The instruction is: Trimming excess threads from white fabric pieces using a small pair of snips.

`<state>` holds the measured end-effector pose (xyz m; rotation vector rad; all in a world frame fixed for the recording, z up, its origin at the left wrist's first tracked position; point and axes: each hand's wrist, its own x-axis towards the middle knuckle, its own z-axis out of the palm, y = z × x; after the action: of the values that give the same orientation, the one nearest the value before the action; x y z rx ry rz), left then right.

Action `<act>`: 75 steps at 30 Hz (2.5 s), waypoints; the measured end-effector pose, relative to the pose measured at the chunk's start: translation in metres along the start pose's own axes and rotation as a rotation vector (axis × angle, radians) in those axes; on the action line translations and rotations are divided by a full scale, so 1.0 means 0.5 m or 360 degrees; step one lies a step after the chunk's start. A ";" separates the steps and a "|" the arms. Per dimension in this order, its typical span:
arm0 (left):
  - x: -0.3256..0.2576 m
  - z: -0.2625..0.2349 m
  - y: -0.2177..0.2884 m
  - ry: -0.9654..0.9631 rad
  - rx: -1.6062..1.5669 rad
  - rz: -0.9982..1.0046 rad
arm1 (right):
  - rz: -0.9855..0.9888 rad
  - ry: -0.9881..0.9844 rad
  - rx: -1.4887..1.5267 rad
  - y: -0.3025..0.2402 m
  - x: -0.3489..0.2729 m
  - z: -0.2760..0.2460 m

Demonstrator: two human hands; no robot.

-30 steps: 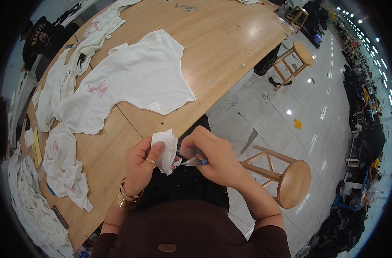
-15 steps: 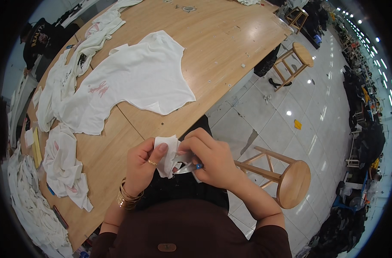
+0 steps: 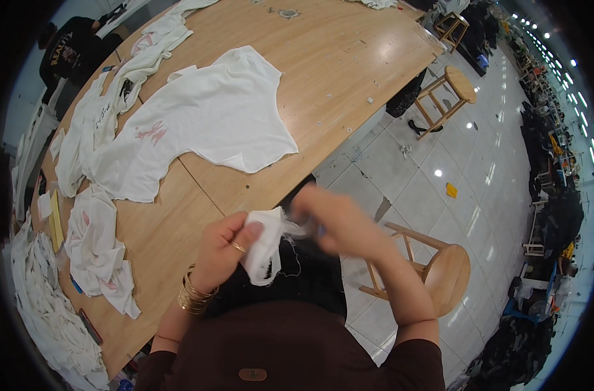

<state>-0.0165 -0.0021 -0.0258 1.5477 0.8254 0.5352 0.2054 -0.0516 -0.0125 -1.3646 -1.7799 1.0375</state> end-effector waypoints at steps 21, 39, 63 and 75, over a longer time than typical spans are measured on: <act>-0.011 0.006 0.015 0.0130 -0.0221 -0.0016 | -0.0017 0.0438 -0.0338 -0.065 -0.018 0.080; -0.012 0.003 0.016 0.0103 -0.0499 -0.0110 | 0.0278 0.0828 0.0854 -0.069 -0.035 0.032; -0.012 0.011 -0.006 0.0187 -0.0301 0.0042 | 0.0073 0.0850 0.0276 -0.047 -0.021 0.072; -0.016 0.012 0.011 0.0194 -0.0035 0.0109 | -0.0092 0.0529 -0.0504 -0.065 -0.011 0.082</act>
<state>-0.0161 -0.0120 -0.0203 1.5389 0.8585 0.6925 0.1566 -0.0696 -0.0032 -1.5582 -1.7647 0.4737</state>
